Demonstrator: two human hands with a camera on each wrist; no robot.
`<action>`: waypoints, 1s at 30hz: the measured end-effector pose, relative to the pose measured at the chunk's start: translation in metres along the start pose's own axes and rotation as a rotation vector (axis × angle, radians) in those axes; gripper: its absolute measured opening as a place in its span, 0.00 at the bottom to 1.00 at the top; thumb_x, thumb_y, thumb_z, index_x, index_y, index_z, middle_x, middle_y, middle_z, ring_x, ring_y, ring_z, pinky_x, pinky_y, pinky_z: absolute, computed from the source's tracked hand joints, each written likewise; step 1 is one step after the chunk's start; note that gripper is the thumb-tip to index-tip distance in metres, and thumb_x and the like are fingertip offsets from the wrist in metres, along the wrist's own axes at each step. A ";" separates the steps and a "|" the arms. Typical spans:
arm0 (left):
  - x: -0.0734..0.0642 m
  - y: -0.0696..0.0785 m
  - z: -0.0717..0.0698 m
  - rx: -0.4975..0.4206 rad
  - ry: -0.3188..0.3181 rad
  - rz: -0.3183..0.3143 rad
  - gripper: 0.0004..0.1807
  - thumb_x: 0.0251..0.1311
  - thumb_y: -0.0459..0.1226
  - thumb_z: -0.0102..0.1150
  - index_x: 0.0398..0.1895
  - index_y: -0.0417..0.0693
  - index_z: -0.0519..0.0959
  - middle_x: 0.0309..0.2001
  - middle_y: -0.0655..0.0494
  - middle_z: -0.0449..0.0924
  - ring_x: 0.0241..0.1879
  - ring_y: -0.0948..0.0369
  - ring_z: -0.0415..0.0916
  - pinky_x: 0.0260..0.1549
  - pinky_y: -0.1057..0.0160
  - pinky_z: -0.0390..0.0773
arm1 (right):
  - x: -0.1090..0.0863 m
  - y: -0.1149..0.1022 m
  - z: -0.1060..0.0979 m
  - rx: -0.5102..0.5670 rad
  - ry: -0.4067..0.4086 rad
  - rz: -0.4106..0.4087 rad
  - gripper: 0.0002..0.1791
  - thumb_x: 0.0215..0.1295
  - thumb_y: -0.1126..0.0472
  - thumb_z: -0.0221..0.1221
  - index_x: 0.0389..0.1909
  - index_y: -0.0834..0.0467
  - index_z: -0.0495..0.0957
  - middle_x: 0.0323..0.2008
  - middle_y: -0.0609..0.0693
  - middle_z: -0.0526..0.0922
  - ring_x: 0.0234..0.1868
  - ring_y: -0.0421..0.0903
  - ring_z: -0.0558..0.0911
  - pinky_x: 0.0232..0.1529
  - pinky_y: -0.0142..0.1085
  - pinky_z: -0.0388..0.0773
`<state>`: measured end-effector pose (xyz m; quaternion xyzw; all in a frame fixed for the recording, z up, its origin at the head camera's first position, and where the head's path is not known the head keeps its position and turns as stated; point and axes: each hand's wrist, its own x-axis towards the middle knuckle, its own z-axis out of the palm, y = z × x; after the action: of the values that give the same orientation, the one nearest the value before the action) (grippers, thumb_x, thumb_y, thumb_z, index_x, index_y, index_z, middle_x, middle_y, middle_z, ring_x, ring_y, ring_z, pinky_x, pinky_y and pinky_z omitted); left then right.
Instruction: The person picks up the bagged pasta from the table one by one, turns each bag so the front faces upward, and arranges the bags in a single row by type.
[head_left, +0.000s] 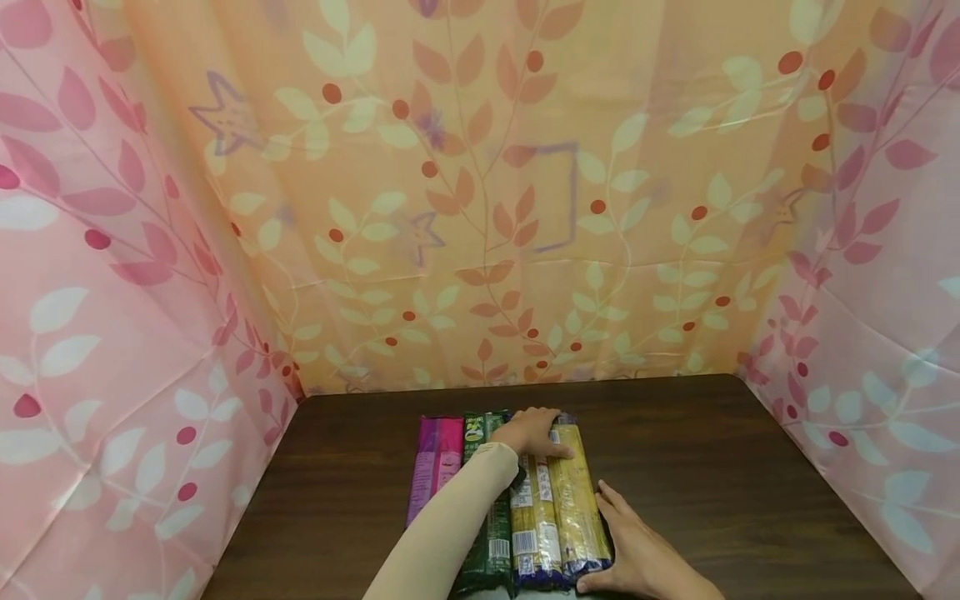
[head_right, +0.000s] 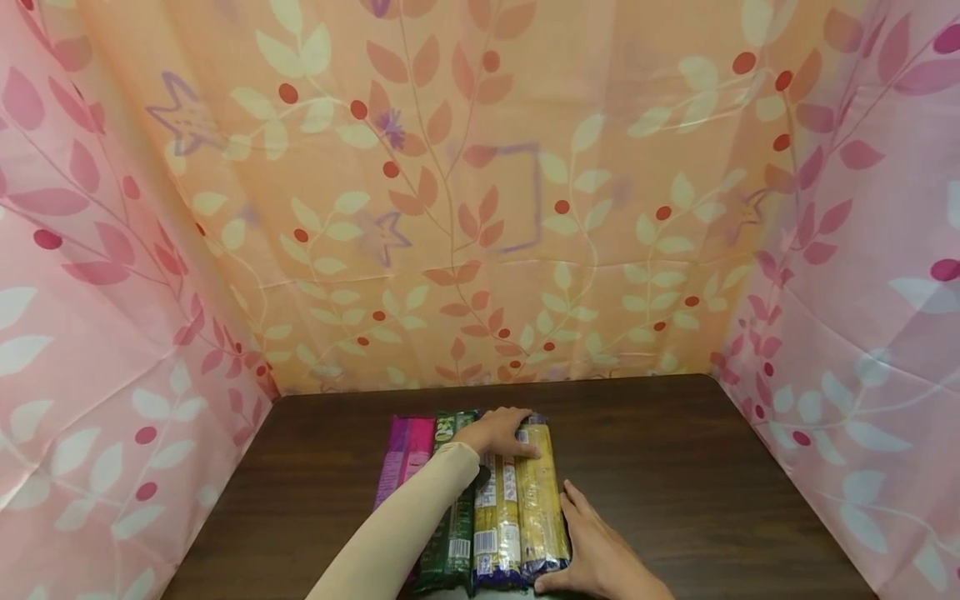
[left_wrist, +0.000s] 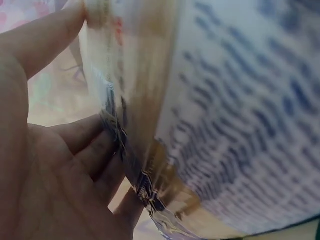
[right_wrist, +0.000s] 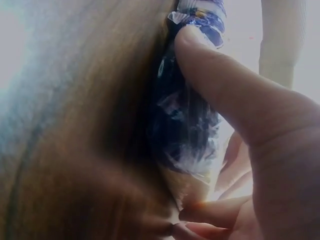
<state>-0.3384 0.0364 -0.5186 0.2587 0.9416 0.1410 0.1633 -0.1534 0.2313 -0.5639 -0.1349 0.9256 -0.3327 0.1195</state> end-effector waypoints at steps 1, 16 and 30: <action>0.000 -0.001 0.000 -0.002 -0.001 0.002 0.48 0.67 0.65 0.67 0.84 0.57 0.65 0.80 0.55 0.68 0.79 0.53 0.62 0.77 0.49 0.63 | 0.000 0.000 0.001 0.006 0.003 -0.005 0.73 0.48 0.31 0.80 0.81 0.74 0.56 0.81 0.74 0.50 0.74 0.78 0.66 0.56 0.66 0.79; 0.002 -0.009 0.002 -0.192 -0.003 0.005 0.42 0.70 0.61 0.64 0.82 0.55 0.67 0.77 0.51 0.69 0.76 0.50 0.66 0.70 0.44 0.72 | -0.002 -0.008 0.001 0.053 0.039 0.018 0.70 0.45 0.38 0.85 0.82 0.65 0.60 0.76 0.77 0.62 0.73 0.79 0.65 0.55 0.73 0.76; -0.004 -0.001 -0.003 -0.432 0.160 0.016 0.41 0.71 0.66 0.59 0.79 0.57 0.69 0.77 0.50 0.68 0.77 0.49 0.65 0.66 0.41 0.75 | -0.009 -0.012 -0.010 0.087 0.071 -0.077 0.71 0.49 0.43 0.84 0.86 0.59 0.51 0.79 0.73 0.59 0.74 0.75 0.68 0.59 0.77 0.69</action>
<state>-0.3364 0.0328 -0.5153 0.2133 0.8972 0.3609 0.1387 -0.1462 0.2308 -0.5474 -0.1532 0.9081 -0.3815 0.0793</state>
